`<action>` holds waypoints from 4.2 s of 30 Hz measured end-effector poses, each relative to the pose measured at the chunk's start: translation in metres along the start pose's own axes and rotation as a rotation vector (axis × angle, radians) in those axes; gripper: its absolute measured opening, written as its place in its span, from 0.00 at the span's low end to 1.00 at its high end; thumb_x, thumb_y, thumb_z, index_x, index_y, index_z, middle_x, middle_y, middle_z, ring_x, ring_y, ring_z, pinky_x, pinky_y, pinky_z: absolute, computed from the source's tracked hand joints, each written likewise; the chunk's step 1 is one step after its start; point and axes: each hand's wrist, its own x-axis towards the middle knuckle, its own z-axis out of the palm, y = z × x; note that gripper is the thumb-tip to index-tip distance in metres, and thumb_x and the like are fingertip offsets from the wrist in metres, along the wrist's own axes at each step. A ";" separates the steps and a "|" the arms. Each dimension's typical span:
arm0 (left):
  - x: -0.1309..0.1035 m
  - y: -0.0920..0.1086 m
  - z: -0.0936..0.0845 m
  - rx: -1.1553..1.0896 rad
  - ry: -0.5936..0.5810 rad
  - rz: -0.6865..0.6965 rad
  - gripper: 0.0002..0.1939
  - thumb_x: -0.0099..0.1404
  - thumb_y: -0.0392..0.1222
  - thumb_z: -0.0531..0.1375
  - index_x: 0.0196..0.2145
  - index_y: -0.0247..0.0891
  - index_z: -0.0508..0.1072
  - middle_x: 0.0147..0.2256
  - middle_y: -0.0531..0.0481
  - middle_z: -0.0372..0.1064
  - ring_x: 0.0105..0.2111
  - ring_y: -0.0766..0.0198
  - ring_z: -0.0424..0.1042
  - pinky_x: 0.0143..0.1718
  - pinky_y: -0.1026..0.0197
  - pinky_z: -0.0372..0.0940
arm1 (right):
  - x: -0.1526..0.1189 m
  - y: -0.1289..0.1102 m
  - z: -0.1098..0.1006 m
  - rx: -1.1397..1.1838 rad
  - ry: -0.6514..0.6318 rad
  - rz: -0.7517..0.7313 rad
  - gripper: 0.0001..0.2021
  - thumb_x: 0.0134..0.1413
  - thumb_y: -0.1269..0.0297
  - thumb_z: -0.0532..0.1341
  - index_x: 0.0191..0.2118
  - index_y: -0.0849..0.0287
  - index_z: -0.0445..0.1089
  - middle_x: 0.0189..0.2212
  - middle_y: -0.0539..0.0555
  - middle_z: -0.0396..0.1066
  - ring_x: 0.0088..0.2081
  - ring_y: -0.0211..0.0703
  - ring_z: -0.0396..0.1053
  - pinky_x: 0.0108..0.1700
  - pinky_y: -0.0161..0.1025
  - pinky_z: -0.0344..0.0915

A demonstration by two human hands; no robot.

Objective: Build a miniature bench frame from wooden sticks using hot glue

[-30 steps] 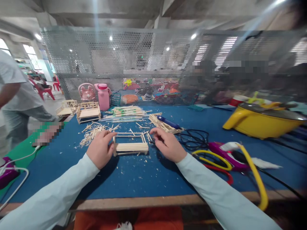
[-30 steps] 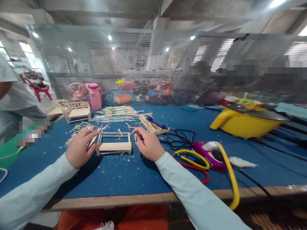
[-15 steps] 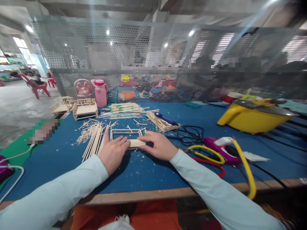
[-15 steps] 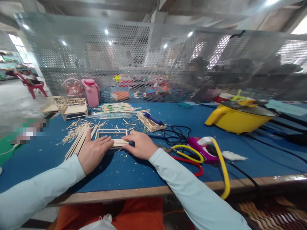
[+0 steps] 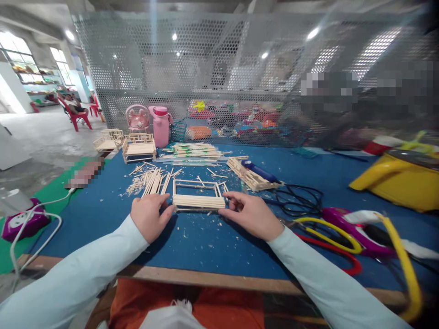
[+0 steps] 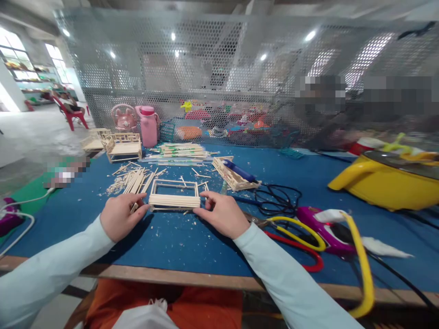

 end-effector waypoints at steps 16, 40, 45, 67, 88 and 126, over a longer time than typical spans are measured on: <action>0.008 -0.001 0.010 -0.015 -0.098 0.062 0.17 0.63 0.47 0.47 0.37 0.43 0.75 0.34 0.47 0.74 0.34 0.59 0.71 0.31 0.62 0.58 | -0.003 -0.007 -0.001 -0.160 -0.006 -0.105 0.09 0.49 0.61 0.58 0.35 0.57 0.72 0.23 0.51 0.74 0.24 0.41 0.70 0.26 0.34 0.60; 0.007 0.017 0.013 0.262 0.320 0.438 0.15 0.63 0.42 0.50 0.44 0.35 0.68 0.46 0.43 0.68 0.47 0.54 0.65 0.49 0.48 0.55 | 0.004 -0.011 -0.002 -0.149 0.039 -0.204 0.25 0.42 0.58 0.62 0.47 0.65 0.62 0.39 0.60 0.70 0.38 0.47 0.67 0.39 0.42 0.63; 0.016 0.046 0.037 0.417 0.257 0.516 0.18 0.62 0.34 0.47 0.49 0.24 0.64 0.50 0.32 0.63 0.51 0.50 0.62 0.53 0.47 0.52 | 0.017 -0.027 0.003 -0.369 -0.154 -0.503 0.24 0.49 0.62 0.57 0.52 0.66 0.59 0.50 0.65 0.63 0.52 0.53 0.59 0.53 0.57 0.49; -0.005 -0.005 0.000 -0.467 0.292 0.256 0.15 0.61 0.29 0.50 0.45 0.39 0.65 0.49 0.46 0.63 0.53 0.61 0.60 0.55 0.53 0.53 | 0.012 -0.013 -0.007 -0.182 -0.005 -0.485 0.24 0.52 0.57 0.55 0.54 0.63 0.59 0.49 0.60 0.66 0.53 0.49 0.58 0.57 0.55 0.41; 0.018 -0.010 0.010 -0.292 0.450 0.240 0.15 0.56 0.27 0.52 0.41 0.40 0.65 0.37 0.49 0.66 0.39 0.61 0.66 0.43 0.55 0.62 | 0.006 -0.017 -0.014 -0.142 -0.004 -0.472 0.20 0.52 0.63 0.55 0.53 0.55 0.59 0.48 0.55 0.67 0.53 0.49 0.58 0.58 0.55 0.41; 0.032 -0.021 0.018 -0.919 -0.024 0.056 0.31 0.55 0.42 0.57 0.53 0.35 0.50 0.28 0.53 0.64 0.23 0.70 0.66 0.21 0.68 0.62 | 0.028 -0.002 0.007 0.466 -0.232 -0.019 0.41 0.36 0.68 0.64 0.59 0.62 0.45 0.27 0.45 0.61 0.22 0.31 0.60 0.24 0.31 0.60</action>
